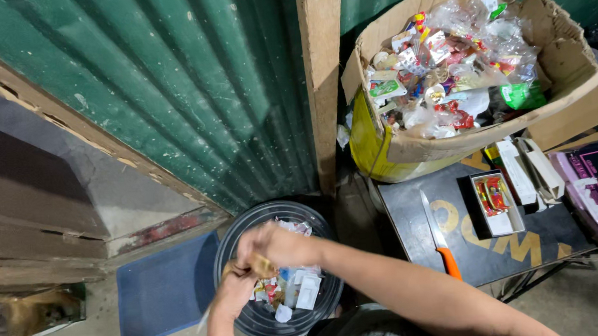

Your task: The person picks small discarded packaging items one at a time from a large cardboard box and places them into a black plastic basin on the floor, occasionally opening a small red box and rearranging items on the table before returning to sort more pieces into the basin.

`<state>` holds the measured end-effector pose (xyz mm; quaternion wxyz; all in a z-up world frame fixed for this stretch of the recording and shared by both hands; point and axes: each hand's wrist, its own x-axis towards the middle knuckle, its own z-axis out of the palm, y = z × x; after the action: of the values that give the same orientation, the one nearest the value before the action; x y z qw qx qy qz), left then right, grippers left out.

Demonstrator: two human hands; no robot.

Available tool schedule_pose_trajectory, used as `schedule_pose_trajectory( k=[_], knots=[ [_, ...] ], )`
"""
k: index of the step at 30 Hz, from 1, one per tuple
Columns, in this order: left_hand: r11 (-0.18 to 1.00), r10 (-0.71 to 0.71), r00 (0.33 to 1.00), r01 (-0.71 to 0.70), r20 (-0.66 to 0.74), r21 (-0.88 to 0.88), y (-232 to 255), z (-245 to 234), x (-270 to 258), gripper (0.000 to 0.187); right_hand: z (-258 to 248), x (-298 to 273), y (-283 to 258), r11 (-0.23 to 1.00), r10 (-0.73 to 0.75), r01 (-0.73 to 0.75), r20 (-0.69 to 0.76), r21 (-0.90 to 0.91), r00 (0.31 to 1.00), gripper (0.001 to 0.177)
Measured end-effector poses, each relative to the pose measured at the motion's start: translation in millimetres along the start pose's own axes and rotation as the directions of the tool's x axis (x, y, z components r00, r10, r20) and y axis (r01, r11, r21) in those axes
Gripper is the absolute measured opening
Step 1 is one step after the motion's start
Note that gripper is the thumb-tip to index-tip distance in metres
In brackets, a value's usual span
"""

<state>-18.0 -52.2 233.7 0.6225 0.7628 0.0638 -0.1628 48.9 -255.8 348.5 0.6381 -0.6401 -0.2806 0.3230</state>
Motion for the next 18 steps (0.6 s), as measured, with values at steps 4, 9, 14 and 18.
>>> schedule_pose_trajectory(
  k=[4, 9, 14, 18],
  knots=[
    [0.970, -0.206, 0.974, 0.191, -0.096, -0.149, -33.8, -15.5, 19.4, 0.023, -40.2, -13.1, -8.5, 0.966, 0.230, -0.250, -0.225, -0.064, 0.947, 0.025],
    [0.805, -0.180, 0.917, 0.346, -0.357, 0.483, -89.2, -42.6, 48.5, 0.031, -71.6, -58.8, -7.3, 0.882, -0.145, -0.156, -0.571, -0.444, 0.808, 0.021],
    [0.624, -0.077, 0.922, 0.342, -0.380, 0.703, -119.0, -30.3, 85.9, 0.064, -104.6, -117.4, -14.4, 0.948, 0.062, -0.258, -0.684, -0.188, 0.727, 0.015],
    [0.566, -0.136, 0.920, 0.376, -0.367, 0.733, -80.2, 0.2, 106.8, 0.061, -149.2, -185.7, -31.0, 0.902, -0.074, -0.355, -0.898, -0.246, 0.434, 0.016]
  ],
)
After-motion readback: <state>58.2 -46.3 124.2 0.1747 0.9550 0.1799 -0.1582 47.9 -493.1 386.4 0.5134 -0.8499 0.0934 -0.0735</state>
